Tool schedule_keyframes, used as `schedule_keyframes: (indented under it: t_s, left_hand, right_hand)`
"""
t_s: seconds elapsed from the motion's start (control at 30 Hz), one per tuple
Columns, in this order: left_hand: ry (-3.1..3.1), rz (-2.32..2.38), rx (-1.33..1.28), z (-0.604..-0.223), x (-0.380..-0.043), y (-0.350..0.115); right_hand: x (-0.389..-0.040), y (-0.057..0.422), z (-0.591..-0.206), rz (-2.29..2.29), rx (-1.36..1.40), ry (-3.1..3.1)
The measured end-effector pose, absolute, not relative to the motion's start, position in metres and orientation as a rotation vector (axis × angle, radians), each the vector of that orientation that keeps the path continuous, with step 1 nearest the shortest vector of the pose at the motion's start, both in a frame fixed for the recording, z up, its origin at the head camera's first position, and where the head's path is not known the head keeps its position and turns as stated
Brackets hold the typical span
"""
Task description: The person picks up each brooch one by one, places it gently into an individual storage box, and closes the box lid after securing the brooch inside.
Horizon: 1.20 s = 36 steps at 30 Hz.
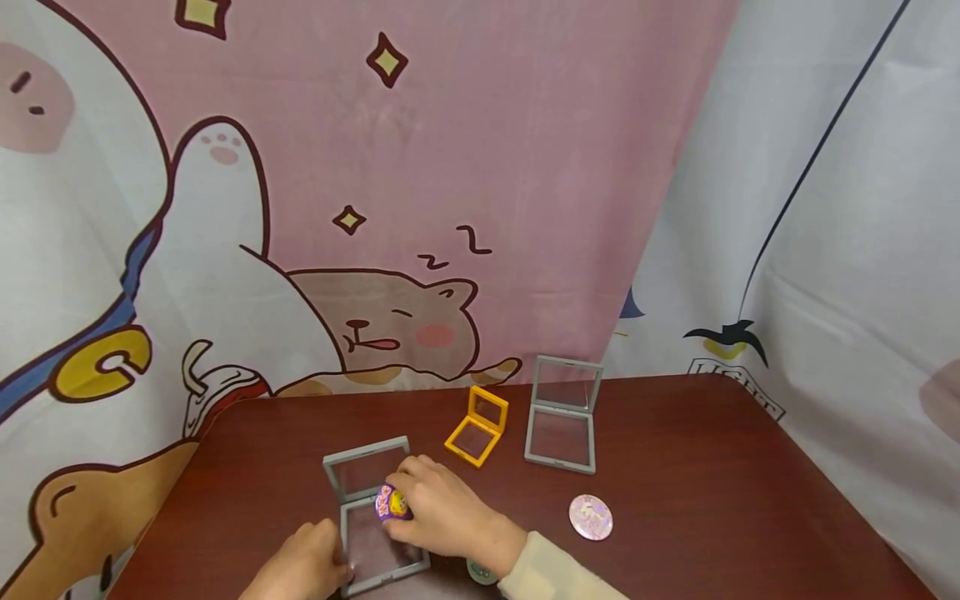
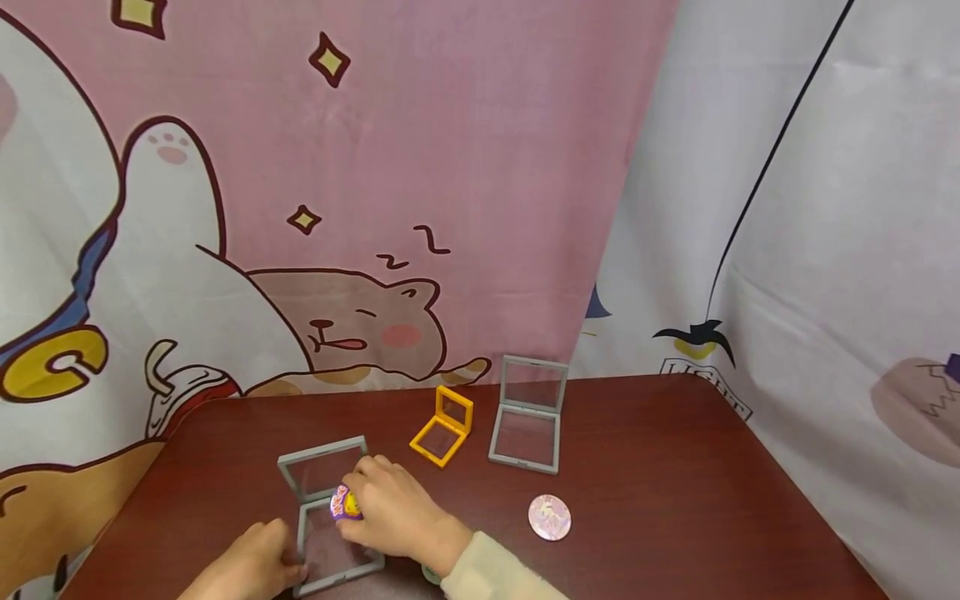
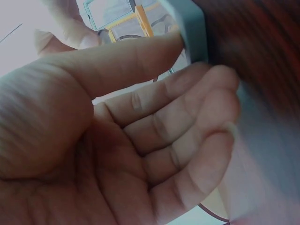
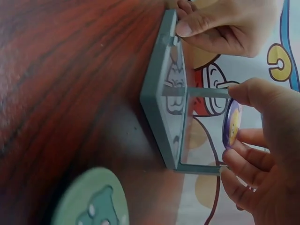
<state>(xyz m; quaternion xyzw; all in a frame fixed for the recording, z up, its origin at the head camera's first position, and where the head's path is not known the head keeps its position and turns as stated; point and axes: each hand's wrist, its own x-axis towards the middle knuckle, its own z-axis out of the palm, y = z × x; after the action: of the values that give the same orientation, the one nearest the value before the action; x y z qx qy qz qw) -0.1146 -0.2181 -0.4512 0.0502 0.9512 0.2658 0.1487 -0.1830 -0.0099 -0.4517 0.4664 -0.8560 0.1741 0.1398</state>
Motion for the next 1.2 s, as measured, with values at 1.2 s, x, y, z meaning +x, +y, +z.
schedule_keyframes:
  t_s: [1.2]
  left_hand:
    - [2.769,0.781,0.211,-0.451,-0.114,-0.221]
  right_hand:
    - [-0.177,-0.026,-0.469,0.268,1.468,-2.489]
